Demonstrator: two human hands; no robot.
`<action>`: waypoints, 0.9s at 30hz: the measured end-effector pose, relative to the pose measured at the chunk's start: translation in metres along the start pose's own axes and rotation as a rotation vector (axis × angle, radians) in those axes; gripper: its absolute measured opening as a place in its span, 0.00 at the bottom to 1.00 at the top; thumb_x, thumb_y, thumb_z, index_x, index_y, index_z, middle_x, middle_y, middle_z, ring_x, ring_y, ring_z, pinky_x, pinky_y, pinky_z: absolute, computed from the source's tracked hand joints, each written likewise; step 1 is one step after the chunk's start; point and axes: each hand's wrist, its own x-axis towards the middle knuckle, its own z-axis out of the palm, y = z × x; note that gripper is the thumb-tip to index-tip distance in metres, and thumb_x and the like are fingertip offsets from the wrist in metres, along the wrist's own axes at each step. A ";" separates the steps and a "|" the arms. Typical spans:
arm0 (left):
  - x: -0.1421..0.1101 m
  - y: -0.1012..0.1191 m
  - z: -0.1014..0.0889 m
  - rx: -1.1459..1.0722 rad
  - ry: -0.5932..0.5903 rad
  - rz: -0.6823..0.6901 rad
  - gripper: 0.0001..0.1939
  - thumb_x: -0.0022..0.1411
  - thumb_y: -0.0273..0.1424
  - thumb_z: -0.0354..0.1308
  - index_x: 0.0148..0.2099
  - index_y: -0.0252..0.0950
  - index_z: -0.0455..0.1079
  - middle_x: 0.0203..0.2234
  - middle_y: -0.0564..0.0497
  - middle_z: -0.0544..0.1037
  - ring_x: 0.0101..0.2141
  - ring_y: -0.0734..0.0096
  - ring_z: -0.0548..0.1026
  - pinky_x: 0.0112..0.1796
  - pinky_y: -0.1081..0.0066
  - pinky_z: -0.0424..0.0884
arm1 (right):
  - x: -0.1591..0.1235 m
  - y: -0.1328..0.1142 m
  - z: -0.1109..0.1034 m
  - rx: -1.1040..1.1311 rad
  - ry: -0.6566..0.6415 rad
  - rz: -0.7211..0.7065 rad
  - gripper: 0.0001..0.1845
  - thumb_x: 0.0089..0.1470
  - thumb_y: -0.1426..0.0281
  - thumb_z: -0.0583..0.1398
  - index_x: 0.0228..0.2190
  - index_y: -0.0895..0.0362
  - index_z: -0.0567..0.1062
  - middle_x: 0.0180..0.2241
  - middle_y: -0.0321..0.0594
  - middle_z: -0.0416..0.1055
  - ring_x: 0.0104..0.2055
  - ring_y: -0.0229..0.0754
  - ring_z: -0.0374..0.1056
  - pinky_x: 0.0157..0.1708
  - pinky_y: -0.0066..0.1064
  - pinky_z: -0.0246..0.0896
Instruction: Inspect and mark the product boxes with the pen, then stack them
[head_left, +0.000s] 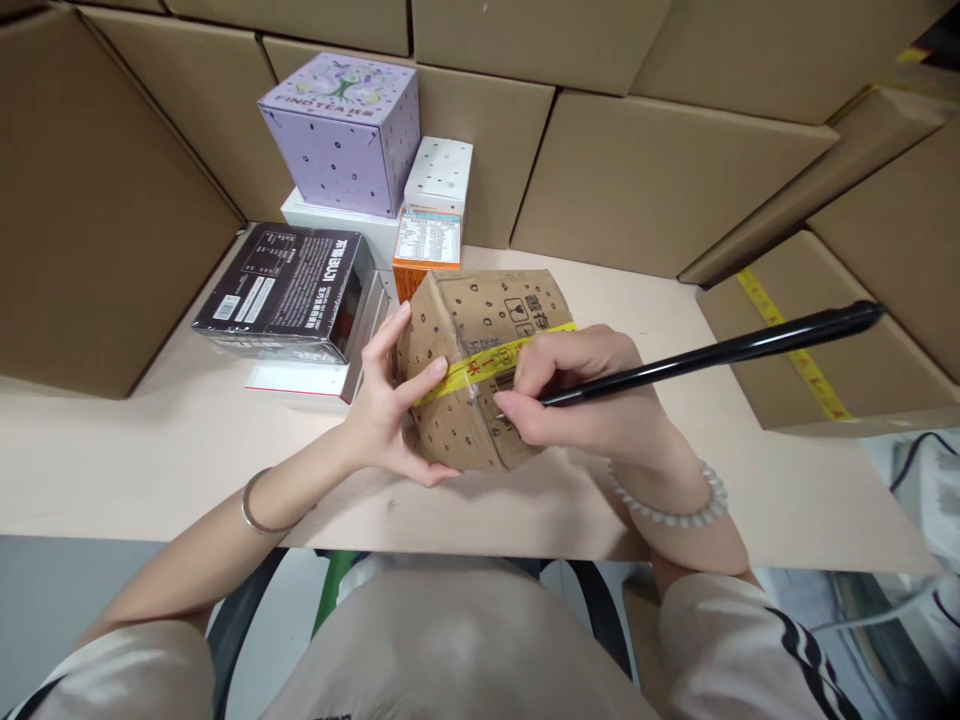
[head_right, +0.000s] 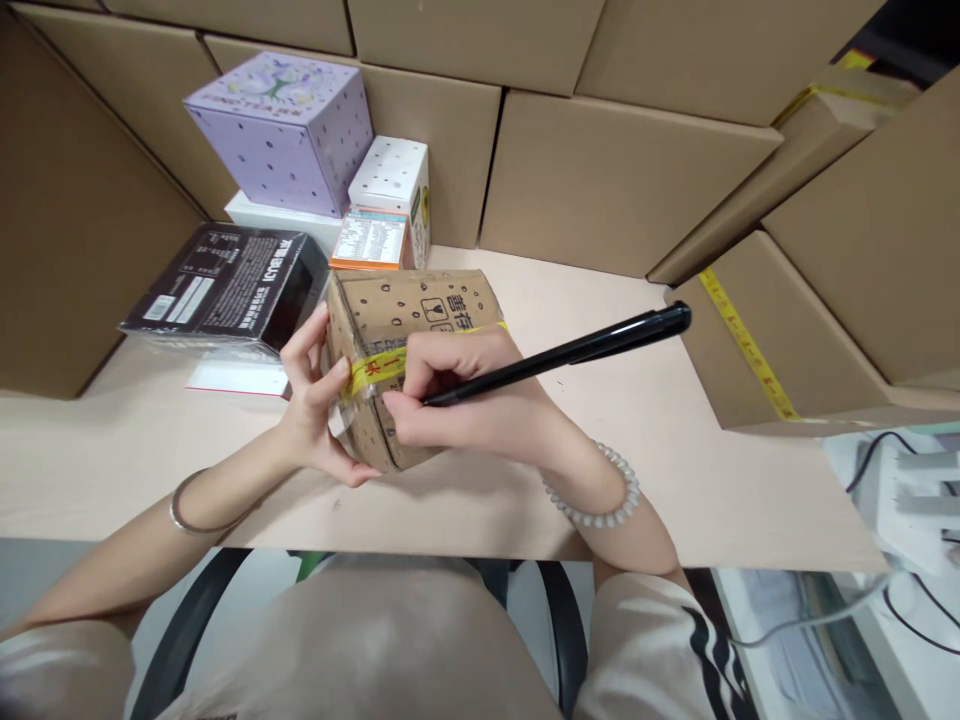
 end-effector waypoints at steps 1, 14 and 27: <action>0.000 0.000 0.000 0.006 0.000 -0.008 0.64 0.48 0.75 0.63 0.80 0.64 0.46 0.80 0.51 0.42 0.79 0.28 0.50 0.73 0.28 0.56 | 0.000 0.000 0.000 -0.009 0.021 0.011 0.17 0.56 0.75 0.67 0.20 0.54 0.67 0.19 0.26 0.64 0.20 0.28 0.55 0.19 0.24 0.47; -0.003 0.008 -0.003 0.074 0.080 0.085 0.62 0.43 0.79 0.61 0.77 0.67 0.53 0.81 0.55 0.44 0.77 0.27 0.53 0.71 0.26 0.59 | -0.037 0.065 -0.045 -0.116 0.569 -0.218 0.13 0.59 0.66 0.73 0.30 0.51 0.74 0.23 0.26 0.70 0.16 0.30 0.58 0.15 0.26 0.49; -0.012 -0.010 -0.009 0.089 0.124 0.076 0.77 0.40 0.81 0.58 0.83 0.48 0.43 0.82 0.51 0.45 0.80 0.34 0.48 0.78 0.38 0.51 | -0.084 0.137 -0.075 -1.117 -0.078 0.092 0.18 0.70 0.74 0.53 0.39 0.57 0.83 0.36 0.51 0.80 0.37 0.49 0.73 0.36 0.38 0.65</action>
